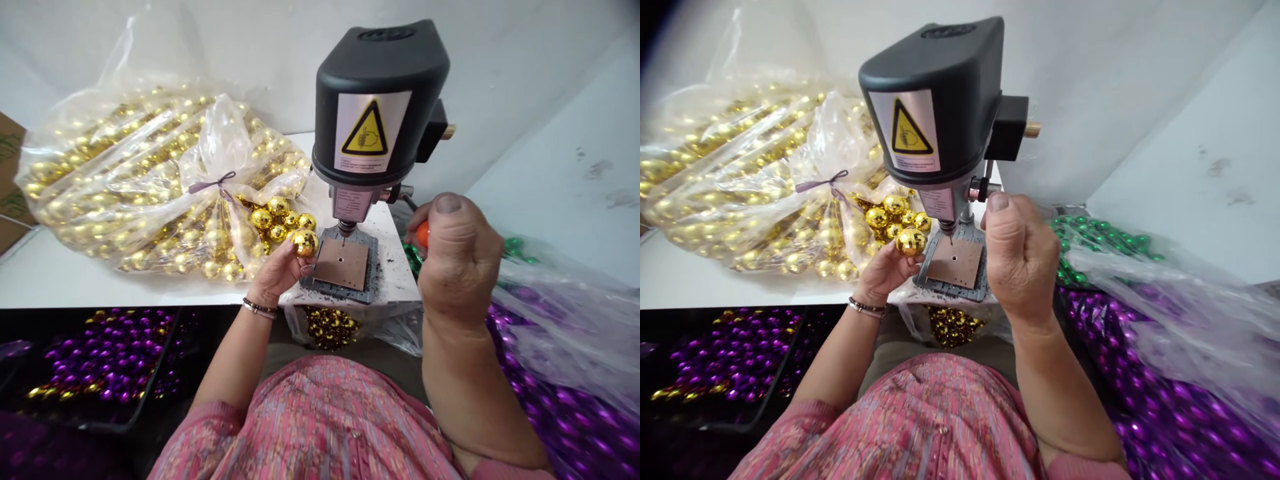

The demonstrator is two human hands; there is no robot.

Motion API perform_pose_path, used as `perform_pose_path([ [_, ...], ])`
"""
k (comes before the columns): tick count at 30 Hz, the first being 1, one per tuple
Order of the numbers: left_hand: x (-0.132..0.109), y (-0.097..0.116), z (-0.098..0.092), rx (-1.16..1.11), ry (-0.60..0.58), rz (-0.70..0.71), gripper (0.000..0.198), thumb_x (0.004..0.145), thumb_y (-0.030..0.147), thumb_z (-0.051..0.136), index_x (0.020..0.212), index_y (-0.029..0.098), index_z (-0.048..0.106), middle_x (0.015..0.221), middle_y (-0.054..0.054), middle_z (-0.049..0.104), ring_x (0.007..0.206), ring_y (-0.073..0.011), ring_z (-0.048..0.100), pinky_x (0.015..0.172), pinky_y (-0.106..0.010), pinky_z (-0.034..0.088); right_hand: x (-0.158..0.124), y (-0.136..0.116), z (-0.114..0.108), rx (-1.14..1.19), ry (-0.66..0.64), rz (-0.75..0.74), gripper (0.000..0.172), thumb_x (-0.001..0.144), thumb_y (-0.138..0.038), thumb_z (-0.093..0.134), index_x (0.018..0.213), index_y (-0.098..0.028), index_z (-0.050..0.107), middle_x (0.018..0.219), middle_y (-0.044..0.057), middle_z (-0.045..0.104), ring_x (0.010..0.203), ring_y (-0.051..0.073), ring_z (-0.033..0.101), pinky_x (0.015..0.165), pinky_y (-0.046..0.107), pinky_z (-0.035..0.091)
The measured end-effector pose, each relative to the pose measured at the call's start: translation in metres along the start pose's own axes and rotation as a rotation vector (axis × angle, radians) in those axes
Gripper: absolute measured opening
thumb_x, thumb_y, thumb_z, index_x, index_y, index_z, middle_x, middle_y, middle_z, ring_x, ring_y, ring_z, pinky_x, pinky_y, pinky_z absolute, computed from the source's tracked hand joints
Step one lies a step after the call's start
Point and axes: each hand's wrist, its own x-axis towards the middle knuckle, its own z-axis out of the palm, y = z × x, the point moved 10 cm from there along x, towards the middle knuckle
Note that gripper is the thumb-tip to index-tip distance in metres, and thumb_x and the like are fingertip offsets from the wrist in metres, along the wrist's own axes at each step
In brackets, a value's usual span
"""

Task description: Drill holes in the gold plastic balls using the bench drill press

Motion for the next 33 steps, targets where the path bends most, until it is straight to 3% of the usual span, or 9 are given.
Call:
perform_pose_path([
  [3,-0.005,-0.007,0.0,-0.074,0.035,0.02,0.043,0.064,0.036,0.087,0.097,0.019,0.064,0.082,-0.001,0.066,0.067,-0.011,0.059,0.055,-0.021,0.043,0.0,0.001,0.0,0.001,-0.009,0.01,0.044,0.095,-0.05,0.046,0.068,-0.018,0.057,0.06,-0.004,0.05,0.057,0.006,0.046,0.061,0.026,0.039],
  [9,-0.036,-0.014,-0.002,-0.252,0.024,0.018,0.056,0.07,0.053,0.076,0.112,0.018,0.066,0.091,-0.007,0.069,0.05,-0.0048,0.041,0.044,-0.019,0.031,-0.003,0.006,-0.003,0.002,0.065,0.009,0.043,0.092,-0.048,0.049,0.063,-0.017,0.057,0.057,-0.003,0.048,0.055,0.007,0.045,0.06,0.029,0.035],
  [14,-0.079,-0.009,-0.045,-0.344,0.236,0.009,0.04,0.086,0.05,0.062,0.101,0.013,0.065,0.092,-0.012,0.07,0.049,-0.0046,0.044,0.041,-0.016,0.035,-0.006,0.011,-0.002,-0.005,0.061,0.039,0.039,0.09,-0.046,0.05,0.065,-0.018,0.059,0.054,-0.004,0.046,0.05,0.007,0.043,0.054,0.03,0.032],
  [16,-0.109,0.019,-0.076,-0.371,0.366,0.116,0.036,0.091,0.045,0.056,0.104,0.012,0.063,0.095,-0.014,0.069,0.053,-0.0057,0.05,0.043,-0.016,0.041,-0.006,0.011,-0.003,-0.023,0.059,0.043,0.038,0.09,-0.045,0.05,0.065,-0.018,0.059,0.054,-0.004,0.046,0.051,0.008,0.043,0.054,0.03,0.031],
  [20,-0.208,0.136,-0.136,-0.487,0.565,0.95,0.032,0.095,0.048,0.051,0.105,0.018,0.058,0.091,-0.002,0.068,0.063,-0.0052,0.061,0.051,-0.01,0.049,-0.007,0.01,-0.005,-0.051,0.073,0.035,0.037,0.089,-0.044,0.048,0.065,-0.019,0.059,0.053,-0.004,0.046,0.051,0.008,0.044,0.056,0.03,0.033],
  [22,-0.224,0.161,-0.142,-0.418,0.594,1.016,0.033,0.098,0.045,0.045,0.106,0.016,0.058,0.088,0.0,0.068,0.063,-0.004,0.061,0.056,-0.01,0.051,-0.008,0.012,-0.004,-0.043,0.084,0.042,0.037,0.089,-0.045,0.049,0.064,-0.019,0.059,0.053,-0.003,0.047,0.05,0.009,0.044,0.056,0.03,0.034],
  [27,-0.149,0.133,-0.103,0.24,0.668,0.553,0.013,0.082,0.02,0.069,0.094,0.021,0.07,0.073,0.003,0.069,0.058,-0.0078,0.055,0.054,-0.017,0.045,-0.009,0.012,-0.005,-0.029,0.117,0.026,0.038,0.088,-0.046,0.05,0.062,-0.02,0.058,0.052,-0.002,0.047,0.048,0.01,0.043,0.053,0.032,0.032],
  [31,-0.073,0.101,-0.042,1.044,0.517,0.468,0.016,0.076,0.02,0.074,0.092,0.023,0.076,0.094,-0.006,0.074,0.084,-0.0195,0.065,0.083,-0.03,0.05,-0.009,0.009,-0.003,-0.055,0.07,0.006,0.04,0.09,-0.049,0.049,0.065,-0.019,0.058,0.055,-0.002,0.048,0.052,0.009,0.045,0.056,0.031,0.034],
  [33,-0.047,0.087,-0.027,1.31,0.43,0.41,0.021,0.074,0.017,0.074,0.094,0.023,0.077,0.101,-0.008,0.074,0.098,-0.0259,0.065,0.094,-0.035,0.048,-0.01,0.009,-0.003,-0.063,0.048,0.0,0.042,0.092,-0.051,0.048,0.066,-0.019,0.058,0.057,-0.002,0.048,0.054,0.009,0.045,0.058,0.03,0.035],
])
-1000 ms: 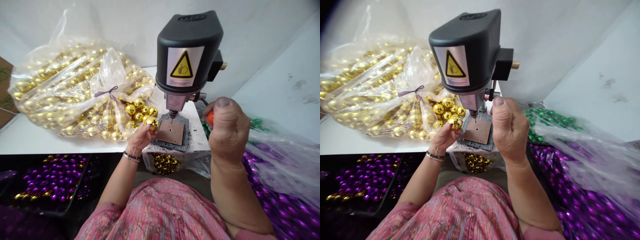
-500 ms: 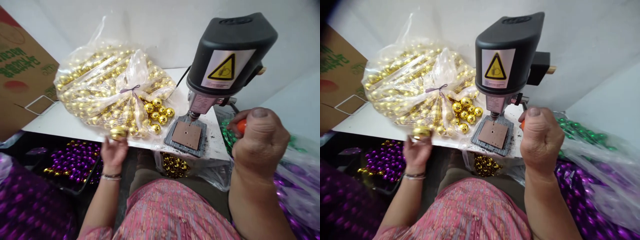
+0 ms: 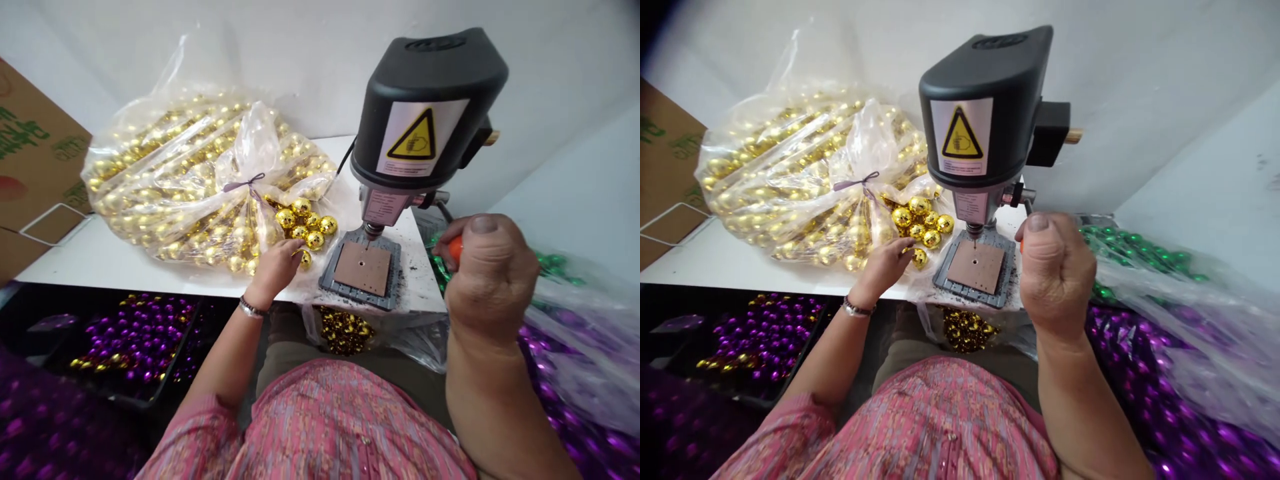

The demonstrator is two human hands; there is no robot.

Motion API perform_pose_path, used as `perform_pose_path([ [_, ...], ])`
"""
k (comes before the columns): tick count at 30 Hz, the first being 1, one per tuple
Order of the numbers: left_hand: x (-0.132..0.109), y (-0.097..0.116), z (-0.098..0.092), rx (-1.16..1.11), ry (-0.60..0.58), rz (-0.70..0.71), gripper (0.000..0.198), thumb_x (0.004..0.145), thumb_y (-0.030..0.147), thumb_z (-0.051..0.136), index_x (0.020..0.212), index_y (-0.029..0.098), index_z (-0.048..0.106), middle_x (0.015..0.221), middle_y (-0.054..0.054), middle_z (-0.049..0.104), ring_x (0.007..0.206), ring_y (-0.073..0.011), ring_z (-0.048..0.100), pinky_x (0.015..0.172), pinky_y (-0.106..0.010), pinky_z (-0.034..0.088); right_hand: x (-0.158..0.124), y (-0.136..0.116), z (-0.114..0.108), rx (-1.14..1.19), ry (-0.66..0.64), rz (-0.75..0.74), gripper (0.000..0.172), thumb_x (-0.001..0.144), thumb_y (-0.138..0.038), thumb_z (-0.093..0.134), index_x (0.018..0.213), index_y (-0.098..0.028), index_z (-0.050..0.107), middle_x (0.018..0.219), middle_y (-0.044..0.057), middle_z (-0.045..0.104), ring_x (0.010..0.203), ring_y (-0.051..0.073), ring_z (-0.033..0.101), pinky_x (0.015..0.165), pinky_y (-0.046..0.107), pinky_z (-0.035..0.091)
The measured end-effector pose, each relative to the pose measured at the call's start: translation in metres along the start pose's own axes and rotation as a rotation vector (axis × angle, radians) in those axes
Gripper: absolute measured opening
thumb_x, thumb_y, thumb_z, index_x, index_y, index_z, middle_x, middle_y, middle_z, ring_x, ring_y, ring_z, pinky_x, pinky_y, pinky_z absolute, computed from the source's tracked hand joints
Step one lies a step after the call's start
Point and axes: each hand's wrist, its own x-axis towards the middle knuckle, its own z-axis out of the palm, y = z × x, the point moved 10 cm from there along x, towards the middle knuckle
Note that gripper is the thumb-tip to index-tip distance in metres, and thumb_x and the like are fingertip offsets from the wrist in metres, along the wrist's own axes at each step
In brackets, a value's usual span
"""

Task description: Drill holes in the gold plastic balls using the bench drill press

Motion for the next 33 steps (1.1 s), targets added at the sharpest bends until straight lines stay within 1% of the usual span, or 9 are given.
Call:
perform_pose_path([
  [4,0.008,-0.017,0.031,0.415,-0.237,-0.015,0.039,0.071,0.013,0.072,0.108,0.021,0.073,0.109,-0.013,0.071,0.103,-0.033,0.066,0.093,-0.04,0.047,-0.001,0.001,0.001,-0.012,-0.045,-0.002,0.043,0.093,-0.052,0.047,0.069,-0.018,0.058,0.059,-0.003,0.05,0.056,0.008,0.046,0.058,0.028,0.036],
  [7,0.006,-0.024,0.032,0.5,-0.251,0.005,0.047,0.071,0.014,0.071,0.117,0.022,0.069,0.114,-0.013,0.068,0.104,-0.0328,0.065,0.091,-0.039,0.048,-0.002,0.001,0.002,-0.011,-0.049,-0.025,0.043,0.094,-0.05,0.046,0.069,-0.018,0.057,0.059,-0.003,0.051,0.056,0.008,0.047,0.057,0.027,0.036],
  [10,0.004,-0.023,0.019,0.256,-0.131,-0.032,0.048,0.068,0.019,0.077,0.115,0.022,0.069,0.103,-0.009,0.069,0.094,-0.0264,0.064,0.085,-0.034,0.048,-0.002,0.003,0.002,0.006,-0.049,-0.025,0.042,0.094,-0.05,0.046,0.07,-0.018,0.059,0.06,-0.003,0.052,0.057,0.008,0.049,0.057,0.027,0.037],
  [13,-0.002,-0.023,0.01,-0.324,-0.036,-0.162,0.048,0.068,0.028,0.08,0.113,0.02,0.067,0.086,-0.003,0.067,0.074,-0.0156,0.059,0.068,-0.025,0.046,-0.003,0.006,0.003,0.025,-0.048,-0.015,0.042,0.094,-0.052,0.047,0.071,-0.019,0.06,0.062,-0.003,0.053,0.058,0.009,0.05,0.058,0.027,0.039],
  [16,-0.013,-0.014,0.033,-0.905,-0.166,-0.308,0.046,0.072,0.034,0.077,0.113,0.021,0.063,0.081,0.001,0.065,0.061,-0.009,0.055,0.054,-0.02,0.04,-0.003,0.005,0.002,0.033,-0.035,-0.027,0.042,0.094,-0.052,0.047,0.07,-0.018,0.058,0.061,-0.003,0.052,0.058,0.008,0.05,0.059,0.027,0.039],
  [18,-0.022,-0.004,0.053,-1.123,-0.29,-0.379,0.05,0.07,0.034,0.077,0.116,0.023,0.061,0.082,0.001,0.065,0.06,-0.0085,0.057,0.053,-0.019,0.042,-0.003,0.004,0.002,0.027,-0.042,-0.035,0.043,0.094,-0.051,0.047,0.069,-0.018,0.057,0.061,-0.003,0.052,0.057,0.008,0.048,0.057,0.026,0.038],
  [21,-0.031,0.002,0.077,-1.267,-0.384,-0.446,0.049,0.072,0.032,0.077,0.117,0.024,0.06,0.086,-0.001,0.066,0.063,-0.009,0.059,0.054,-0.02,0.045,-0.004,0.004,0.003,0.015,-0.063,-0.032,0.042,0.095,-0.051,0.046,0.071,-0.019,0.058,0.061,-0.003,0.052,0.056,0.007,0.047,0.055,0.026,0.036],
  [26,-0.039,-0.009,0.108,-1.321,-0.443,-0.558,0.033,0.079,0.038,0.075,0.103,0.018,0.063,0.089,-0.004,0.069,0.066,-0.0098,0.062,0.053,-0.02,0.046,-0.004,0.006,0.003,0.018,-0.082,-0.054,0.04,0.096,-0.052,0.044,0.073,-0.023,0.058,0.06,-0.004,0.049,0.055,0.008,0.045,0.055,0.026,0.036],
  [33,-0.04,-0.009,0.122,-1.305,-0.434,-0.619,0.042,0.082,0.045,0.075,0.11,0.018,0.06,0.103,-0.009,0.072,0.095,-0.0207,0.073,0.07,-0.025,0.057,-0.006,0.008,0.006,0.044,-0.119,-0.074,0.035,0.098,-0.046,0.042,0.077,-0.024,0.059,0.063,-0.004,0.05,0.056,0.006,0.047,0.055,0.025,0.037],
])
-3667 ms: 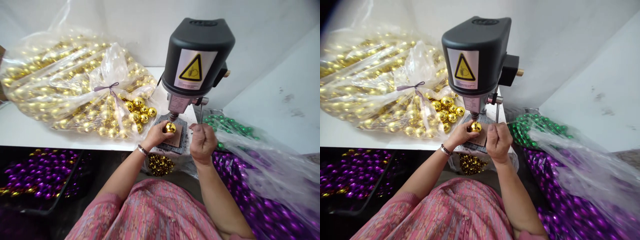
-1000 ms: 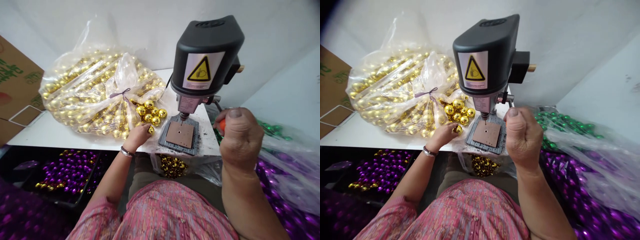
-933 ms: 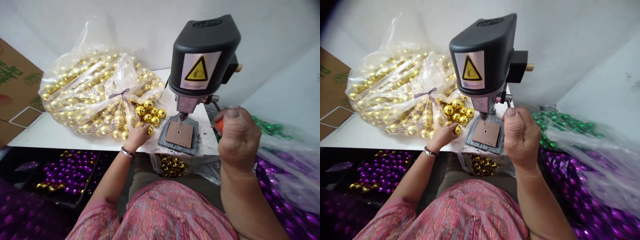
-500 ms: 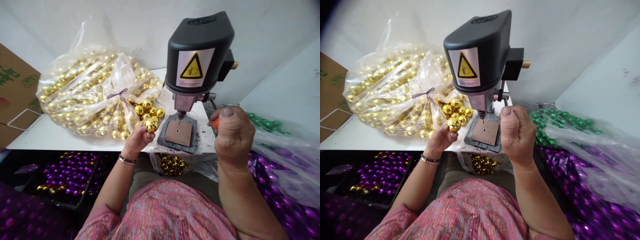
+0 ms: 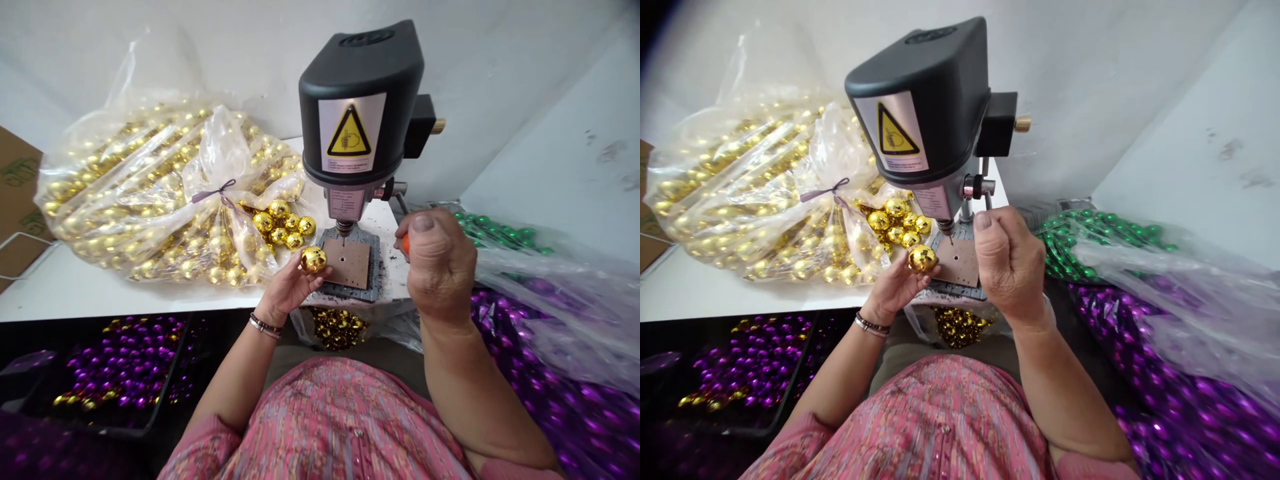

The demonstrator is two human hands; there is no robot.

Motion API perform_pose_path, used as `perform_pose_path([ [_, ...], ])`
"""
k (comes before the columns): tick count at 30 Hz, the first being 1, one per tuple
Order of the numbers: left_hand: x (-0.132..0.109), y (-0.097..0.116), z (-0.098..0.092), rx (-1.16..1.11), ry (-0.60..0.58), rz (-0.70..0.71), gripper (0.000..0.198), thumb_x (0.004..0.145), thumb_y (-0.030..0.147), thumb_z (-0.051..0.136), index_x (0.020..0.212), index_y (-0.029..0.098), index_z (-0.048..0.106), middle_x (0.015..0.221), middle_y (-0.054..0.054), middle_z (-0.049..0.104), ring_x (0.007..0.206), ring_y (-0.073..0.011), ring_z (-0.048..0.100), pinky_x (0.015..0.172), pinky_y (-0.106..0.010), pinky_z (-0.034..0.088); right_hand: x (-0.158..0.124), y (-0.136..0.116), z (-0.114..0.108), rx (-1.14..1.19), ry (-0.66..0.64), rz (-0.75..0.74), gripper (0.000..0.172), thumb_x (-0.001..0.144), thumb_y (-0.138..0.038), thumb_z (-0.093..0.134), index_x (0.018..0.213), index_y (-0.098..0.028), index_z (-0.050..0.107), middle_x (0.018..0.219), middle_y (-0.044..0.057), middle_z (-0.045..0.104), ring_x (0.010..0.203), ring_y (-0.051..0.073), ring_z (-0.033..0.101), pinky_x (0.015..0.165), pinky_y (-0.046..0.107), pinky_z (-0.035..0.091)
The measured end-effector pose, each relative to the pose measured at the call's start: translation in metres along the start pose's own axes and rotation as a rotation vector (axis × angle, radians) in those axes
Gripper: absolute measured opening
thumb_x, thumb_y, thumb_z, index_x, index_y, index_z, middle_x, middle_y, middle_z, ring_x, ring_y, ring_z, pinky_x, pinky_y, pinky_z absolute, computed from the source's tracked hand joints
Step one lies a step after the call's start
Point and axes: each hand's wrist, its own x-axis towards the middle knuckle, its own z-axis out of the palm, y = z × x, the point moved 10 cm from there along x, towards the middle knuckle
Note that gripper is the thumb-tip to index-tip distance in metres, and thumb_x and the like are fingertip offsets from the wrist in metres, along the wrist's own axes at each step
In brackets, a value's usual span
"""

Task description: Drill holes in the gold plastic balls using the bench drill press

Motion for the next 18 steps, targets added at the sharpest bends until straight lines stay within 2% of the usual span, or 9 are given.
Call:
perform_pose_path([
  [2,0.0,-0.001,-0.001,0.006,0.021,-0.005,0.038,0.084,0.042,0.073,0.11,0.019,0.059,0.104,-0.008,0.073,0.098,-0.022,0.073,0.081,-0.032,0.059,0.0,-0.001,0.0,0.008,-0.003,-0.004,0.034,0.098,-0.045,0.044,0.077,-0.023,0.059,0.064,-0.004,0.051,0.058,0.006,0.047,0.056,0.025,0.038],
  [5,0.001,0.001,-0.001,0.023,0.049,0.009,0.033,0.08,0.028,0.076,0.108,0.02,0.059,0.101,-0.005,0.073,0.093,-0.0197,0.072,0.088,-0.039,0.059,0.0,-0.002,0.0,0.006,0.002,-0.001,0.034,0.097,-0.045,0.045,0.077,-0.022,0.059,0.064,-0.004,0.051,0.059,0.007,0.048,0.056,0.025,0.039],
  [7,0.002,0.003,0.002,0.048,0.051,0.021,0.031,0.076,0.02,0.076,0.103,0.019,0.061,0.097,-0.003,0.072,0.087,-0.0169,0.071,0.088,-0.038,0.059,0.0,-0.003,-0.001,-0.005,0.008,-0.01,0.035,0.097,-0.046,0.045,0.076,-0.022,0.06,0.063,-0.003,0.05,0.057,0.008,0.047,0.055,0.026,0.038],
  [10,0.006,0.009,0.015,0.152,0.018,0.05,0.025,0.073,0.021,0.077,0.094,0.015,0.066,0.092,-0.005,0.071,0.084,-0.0154,0.068,0.086,-0.033,0.057,0.001,-0.004,-0.001,-0.025,0.002,-0.016,0.037,0.097,-0.048,0.043,0.076,-0.023,0.06,0.062,-0.003,0.049,0.056,0.009,0.045,0.053,0.027,0.038],
  [12,0.008,0.017,0.025,0.309,0.003,0.111,0.025,0.073,0.027,0.079,0.092,0.014,0.069,0.092,-0.005,0.071,0.085,-0.0154,0.065,0.084,-0.03,0.054,0.002,-0.005,-0.001,-0.025,-0.003,-0.015,0.037,0.097,-0.049,0.043,0.076,-0.023,0.06,0.062,-0.003,0.05,0.056,0.009,0.045,0.054,0.027,0.038],
  [14,0.009,0.03,0.033,0.559,0.023,0.226,0.03,0.075,0.033,0.078,0.097,0.015,0.071,0.094,-0.004,0.07,0.085,-0.0153,0.063,0.081,-0.027,0.05,0.002,-0.006,0.0,-0.01,-0.008,-0.016,0.037,0.097,-0.048,0.043,0.075,-0.023,0.06,0.063,-0.003,0.05,0.056,0.008,0.045,0.055,0.026,0.038],
  [16,0.01,0.043,0.039,0.836,0.087,0.349,0.032,0.076,0.036,0.078,0.102,0.017,0.072,0.093,-0.003,0.07,0.084,-0.0154,0.06,0.077,-0.026,0.047,0.001,-0.008,0.0,0.011,-0.013,-0.01,0.036,0.097,-0.046,0.045,0.075,-0.022,0.059,0.062,-0.004,0.049,0.056,0.007,0.044,0.054,0.025,0.037],
  [18,0.012,0.048,0.043,1.036,0.15,0.411,0.031,0.076,0.037,0.077,0.101,0.018,0.073,0.088,-0.002,0.07,0.081,-0.0163,0.058,0.074,-0.026,0.044,0.003,-0.011,0.0,0.02,-0.019,-0.001,0.035,0.097,-0.045,0.046,0.074,-0.021,0.059,0.06,-0.005,0.047,0.054,0.006,0.043,0.054,0.024,0.037],
])
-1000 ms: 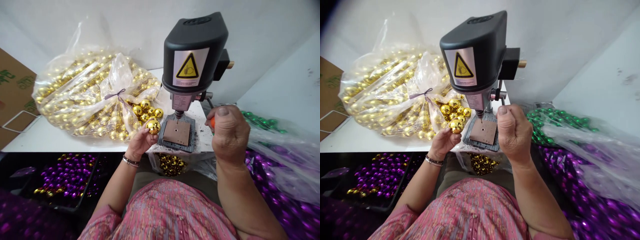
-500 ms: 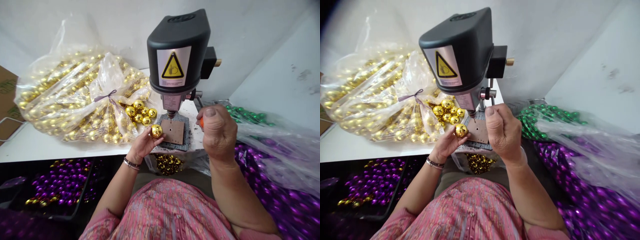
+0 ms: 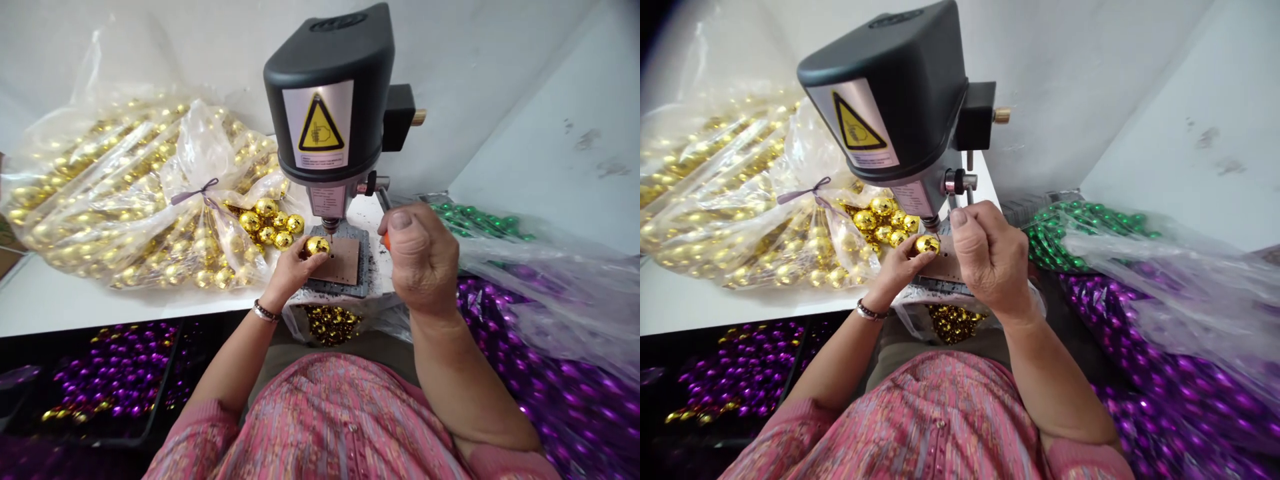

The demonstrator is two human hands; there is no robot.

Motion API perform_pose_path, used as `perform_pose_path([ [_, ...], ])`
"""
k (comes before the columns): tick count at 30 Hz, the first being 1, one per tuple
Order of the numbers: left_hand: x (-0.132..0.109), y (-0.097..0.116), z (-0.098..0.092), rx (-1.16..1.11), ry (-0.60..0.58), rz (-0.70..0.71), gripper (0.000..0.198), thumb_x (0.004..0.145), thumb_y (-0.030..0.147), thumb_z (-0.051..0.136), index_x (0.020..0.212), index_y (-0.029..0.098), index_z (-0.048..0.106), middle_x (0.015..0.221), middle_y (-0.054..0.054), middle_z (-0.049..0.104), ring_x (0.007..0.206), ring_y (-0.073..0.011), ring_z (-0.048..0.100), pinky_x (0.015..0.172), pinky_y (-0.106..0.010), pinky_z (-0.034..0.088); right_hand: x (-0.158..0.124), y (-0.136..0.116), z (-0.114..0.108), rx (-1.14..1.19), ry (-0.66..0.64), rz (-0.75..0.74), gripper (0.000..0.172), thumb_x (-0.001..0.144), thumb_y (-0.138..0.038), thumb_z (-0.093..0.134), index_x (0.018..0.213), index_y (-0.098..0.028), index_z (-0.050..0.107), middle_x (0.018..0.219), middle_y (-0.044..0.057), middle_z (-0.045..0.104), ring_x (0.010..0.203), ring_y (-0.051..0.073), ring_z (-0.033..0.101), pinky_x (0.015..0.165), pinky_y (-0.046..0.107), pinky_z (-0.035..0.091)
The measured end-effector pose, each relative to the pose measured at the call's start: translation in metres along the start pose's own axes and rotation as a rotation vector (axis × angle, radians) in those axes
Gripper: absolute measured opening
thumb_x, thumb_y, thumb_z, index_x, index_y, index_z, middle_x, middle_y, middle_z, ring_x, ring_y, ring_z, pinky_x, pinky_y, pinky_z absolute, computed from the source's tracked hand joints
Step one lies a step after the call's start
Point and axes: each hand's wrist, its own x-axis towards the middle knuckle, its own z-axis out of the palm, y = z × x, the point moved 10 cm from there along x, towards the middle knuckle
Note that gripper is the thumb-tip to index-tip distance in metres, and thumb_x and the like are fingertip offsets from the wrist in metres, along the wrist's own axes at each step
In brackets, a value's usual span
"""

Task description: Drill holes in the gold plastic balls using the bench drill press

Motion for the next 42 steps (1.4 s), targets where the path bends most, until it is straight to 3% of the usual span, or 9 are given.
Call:
perform_pose_path([
  [7,0.011,-0.005,0.011,0.124,-0.028,0.0,0.031,0.078,0.035,0.075,0.106,0.021,0.074,0.098,-0.004,0.074,0.089,-0.0207,0.063,0.083,-0.03,0.046,0.033,-0.019,-0.006,-0.133,0.032,0.074,0.045,0.097,-0.048,0.042,0.061,-0.021,0.049,0.056,-0.004,0.041,0.057,0.008,0.043,0.06,0.027,0.037],
  [15,0.015,-0.007,0.019,0.34,-0.048,-0.001,0.056,0.074,0.029,0.078,0.129,0.02,0.066,0.105,-0.003,0.074,0.088,-0.0177,0.065,0.084,-0.029,0.05,0.056,-0.021,-0.004,0.008,0.002,0.116,0.045,0.095,-0.05,0.046,0.059,-0.022,0.043,0.056,-0.003,0.042,0.059,0.011,0.04,0.061,0.031,0.033],
  [20,0.02,-0.005,0.033,0.327,-0.096,0.107,0.065,0.07,0.022,0.08,0.133,0.018,0.064,0.119,-0.007,0.072,0.104,-0.0216,0.065,0.097,-0.034,0.049,0.05,-0.019,-0.004,-0.032,-0.018,0.127,0.045,0.094,-0.049,0.048,0.058,-0.023,0.042,0.057,-0.002,0.038,0.059,0.011,0.036,0.058,0.031,0.031],
  [25,0.02,-0.008,0.036,0.246,-0.105,0.086,0.067,0.069,0.02,0.079,0.134,0.018,0.063,0.107,-0.005,0.075,0.095,-0.0198,0.067,0.092,-0.034,0.052,0.033,-0.01,-0.004,-0.097,-0.064,0.145,0.042,0.093,-0.048,0.05,0.062,-0.021,0.046,0.054,-0.005,0.037,0.053,0.006,0.034,0.055,0.027,0.03],
  [34,0.016,0.0,0.037,0.27,-0.122,0.093,0.059,0.073,0.021,0.076,0.13,0.017,0.065,0.106,-0.003,0.075,0.091,-0.0177,0.067,0.082,-0.027,0.05,0.001,-0.011,0.002,-0.174,-0.086,-0.102,0.019,0.091,-0.022,0.053,0.071,-0.019,0.054,0.059,-0.007,0.045,0.053,0.004,0.037,0.055,0.022,0.035],
  [42,0.015,-0.002,0.039,0.277,-0.156,0.125,0.054,0.075,0.023,0.075,0.128,0.016,0.064,0.109,-0.005,0.074,0.096,-0.0206,0.066,0.086,-0.03,0.049,-0.013,0.001,0.002,-0.184,-0.029,-0.195,0.016,0.092,-0.025,0.051,0.077,-0.021,0.058,0.066,-0.004,0.055,0.061,0.007,0.05,0.059,0.023,0.04],
])
